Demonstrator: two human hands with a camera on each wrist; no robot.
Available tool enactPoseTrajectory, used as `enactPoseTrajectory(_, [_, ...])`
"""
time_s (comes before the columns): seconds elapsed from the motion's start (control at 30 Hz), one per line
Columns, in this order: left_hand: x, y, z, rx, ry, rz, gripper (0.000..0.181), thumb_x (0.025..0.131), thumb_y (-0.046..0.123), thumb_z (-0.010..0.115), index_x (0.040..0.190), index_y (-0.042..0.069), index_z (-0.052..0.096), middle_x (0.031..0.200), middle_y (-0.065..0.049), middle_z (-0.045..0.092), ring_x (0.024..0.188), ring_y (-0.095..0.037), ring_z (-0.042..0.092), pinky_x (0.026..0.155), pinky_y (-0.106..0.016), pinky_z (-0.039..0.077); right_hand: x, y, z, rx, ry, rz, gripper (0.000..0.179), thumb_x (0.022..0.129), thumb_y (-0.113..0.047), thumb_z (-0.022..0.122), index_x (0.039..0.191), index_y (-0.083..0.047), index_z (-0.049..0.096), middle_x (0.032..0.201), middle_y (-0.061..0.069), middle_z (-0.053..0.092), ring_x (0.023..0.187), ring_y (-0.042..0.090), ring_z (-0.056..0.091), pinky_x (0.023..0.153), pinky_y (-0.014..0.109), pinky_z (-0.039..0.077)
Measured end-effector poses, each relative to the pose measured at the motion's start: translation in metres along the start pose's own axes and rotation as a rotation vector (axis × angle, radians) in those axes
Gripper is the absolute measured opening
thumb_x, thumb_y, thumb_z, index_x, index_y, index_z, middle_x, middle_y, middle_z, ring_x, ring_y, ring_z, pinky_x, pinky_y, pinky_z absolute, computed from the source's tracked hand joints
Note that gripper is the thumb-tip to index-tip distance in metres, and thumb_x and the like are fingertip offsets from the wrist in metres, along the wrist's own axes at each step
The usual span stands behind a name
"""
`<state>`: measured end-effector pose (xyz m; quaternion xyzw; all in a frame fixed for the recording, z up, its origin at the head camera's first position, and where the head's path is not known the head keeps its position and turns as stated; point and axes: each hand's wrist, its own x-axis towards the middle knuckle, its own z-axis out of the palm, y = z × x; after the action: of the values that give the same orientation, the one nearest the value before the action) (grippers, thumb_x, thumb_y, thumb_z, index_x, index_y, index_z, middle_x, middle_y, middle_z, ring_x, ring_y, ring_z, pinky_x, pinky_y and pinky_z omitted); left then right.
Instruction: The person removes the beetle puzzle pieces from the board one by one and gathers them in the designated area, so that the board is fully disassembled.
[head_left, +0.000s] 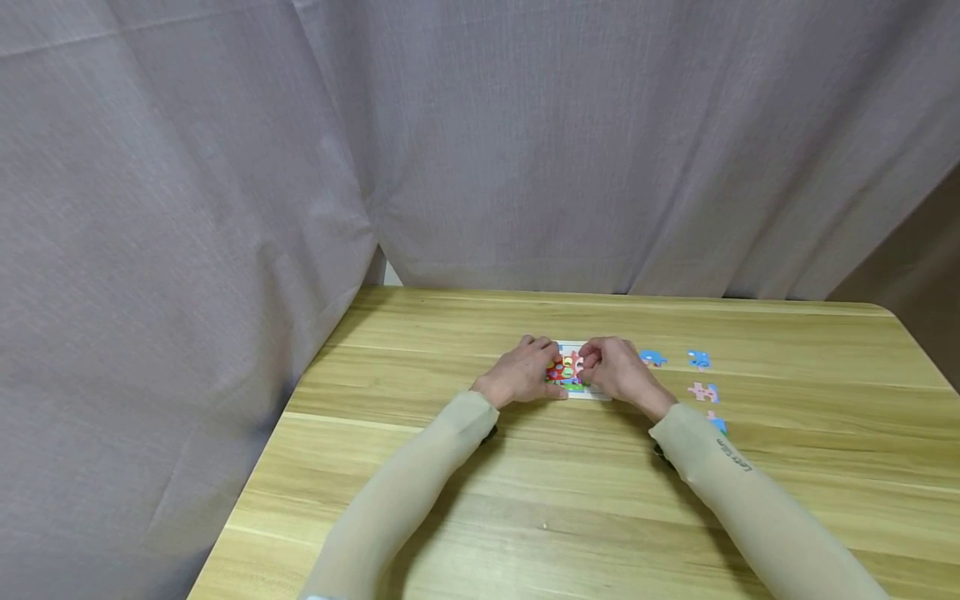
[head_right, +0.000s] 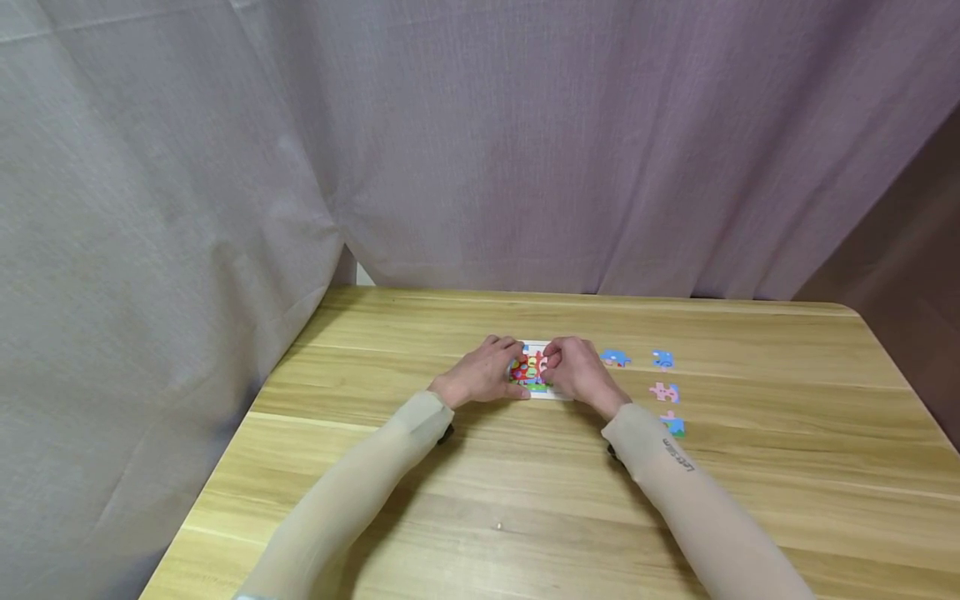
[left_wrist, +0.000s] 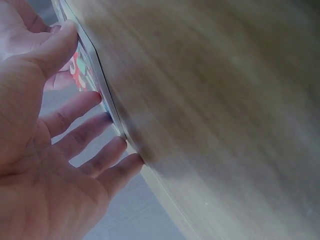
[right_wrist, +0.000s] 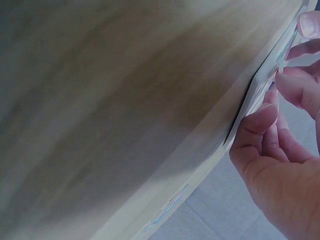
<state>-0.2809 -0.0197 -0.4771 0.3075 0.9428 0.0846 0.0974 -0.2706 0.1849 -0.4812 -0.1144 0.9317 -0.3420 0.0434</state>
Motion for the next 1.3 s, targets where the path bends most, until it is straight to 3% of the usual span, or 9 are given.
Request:
enactPoseTrajectory(0.2, [0.001, 0.0, 0.001, 0.016, 0.003, 0.002, 0.058, 0.099, 0.055, 0.077, 0.138, 0.014, 0.062, 0.158, -0.003, 0.059, 0.142, -0.026, 0.054, 0.115, -0.035, 0.053, -0.002, 0.003, -0.002, 0.004, 0.014, 0.002, 0.025, 0.087, -0.001, 0.074, 0.111, 0.006, 0.075, 0.089, 0.01, 0.075, 0.079, 0.014, 0.063, 0.074, 0.024, 0.051])
enactPoseTrajectory(0.6, [0.0, 0.0, 0.0, -0.005, -0.011, -0.02, 0.086, 0.099, 0.055, 0.077, 0.164, 0.009, 0.046, 0.168, -0.007, 0.051, 0.151, -0.026, 0.05, 0.125, -0.037, 0.049, -0.014, 0.009, -0.015, 0.024, -0.001, 0.033, 0.026, 0.095, -0.004, 0.075, 0.119, 0.006, 0.075, 0.096, 0.012, 0.076, 0.082, 0.014, 0.065, 0.074, 0.025, 0.052])
enactPoseTrajectory(1.0, [0.0, 0.001, 0.002, -0.008, -0.025, -0.031, 0.085, 0.1, 0.055, 0.076, 0.165, 0.009, 0.046, 0.172, -0.005, 0.047, 0.155, -0.026, 0.046, 0.128, -0.038, 0.046, -0.03, 0.02, -0.026, 0.025, 0.036, 0.016, 0.025, 0.093, -0.007, 0.077, 0.115, 0.006, 0.077, 0.091, 0.01, 0.076, 0.081, 0.013, 0.062, 0.07, 0.019, 0.048])
enactPoseTrajectory(1.3, [0.001, 0.0, 0.002, -0.006, -0.029, -0.037, 0.084, 0.1, 0.055, 0.076, 0.165, 0.01, 0.047, 0.173, -0.004, 0.046, 0.156, -0.026, 0.045, 0.127, -0.039, 0.047, -0.039, 0.031, -0.032, -0.004, 0.06, 0.006, 0.023, 0.089, -0.004, 0.071, 0.109, 0.004, 0.079, 0.087, 0.006, 0.076, 0.078, 0.01, 0.06, 0.071, 0.017, 0.047])
